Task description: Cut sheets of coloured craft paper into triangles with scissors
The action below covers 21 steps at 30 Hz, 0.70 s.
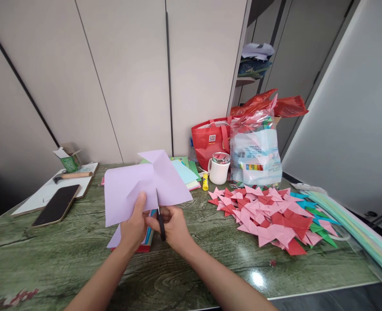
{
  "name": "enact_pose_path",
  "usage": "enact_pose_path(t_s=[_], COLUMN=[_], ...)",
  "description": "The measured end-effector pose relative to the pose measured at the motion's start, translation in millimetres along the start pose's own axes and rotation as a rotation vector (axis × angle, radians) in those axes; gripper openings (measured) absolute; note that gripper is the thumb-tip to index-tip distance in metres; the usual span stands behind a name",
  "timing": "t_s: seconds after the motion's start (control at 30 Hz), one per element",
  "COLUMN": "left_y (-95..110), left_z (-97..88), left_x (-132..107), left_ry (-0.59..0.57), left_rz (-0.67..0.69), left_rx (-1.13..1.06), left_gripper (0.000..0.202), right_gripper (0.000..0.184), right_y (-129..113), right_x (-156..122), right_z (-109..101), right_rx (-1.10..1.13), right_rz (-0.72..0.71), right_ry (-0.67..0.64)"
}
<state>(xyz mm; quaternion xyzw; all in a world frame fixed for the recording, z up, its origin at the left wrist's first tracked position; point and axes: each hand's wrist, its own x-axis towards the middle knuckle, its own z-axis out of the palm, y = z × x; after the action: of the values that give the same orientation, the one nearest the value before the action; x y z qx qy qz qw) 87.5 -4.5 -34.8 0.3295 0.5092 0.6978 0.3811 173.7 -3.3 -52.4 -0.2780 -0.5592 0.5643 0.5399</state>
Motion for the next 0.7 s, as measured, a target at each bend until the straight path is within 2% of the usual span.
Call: enact_pose_path(t_s=[0.23,0.57,0.7], left_y=[11.5,12.0,6.3], left_z=[1.5,2.1,0.9], left_x=[-10.4,-11.2,-8.7], left_ry=[0.064,0.025,0.013], left_rz=[-0.024,0.034,0.057], left_rx=[0.122,0.119,0.059], left_gripper=[0.042,0.041,0.045], right_gripper=[0.032,0.034,0.036], right_y=[-2.8,0.2,-0.6], right_x=[0.9,0.5,0.3], right_z=[0.5,-1.4,-1.0], right_rx=[0.033,-0.017,0.016], right_rz=[0.003,0.008,-0.005], right_ry=[-0.019,-0.005,-0.025])
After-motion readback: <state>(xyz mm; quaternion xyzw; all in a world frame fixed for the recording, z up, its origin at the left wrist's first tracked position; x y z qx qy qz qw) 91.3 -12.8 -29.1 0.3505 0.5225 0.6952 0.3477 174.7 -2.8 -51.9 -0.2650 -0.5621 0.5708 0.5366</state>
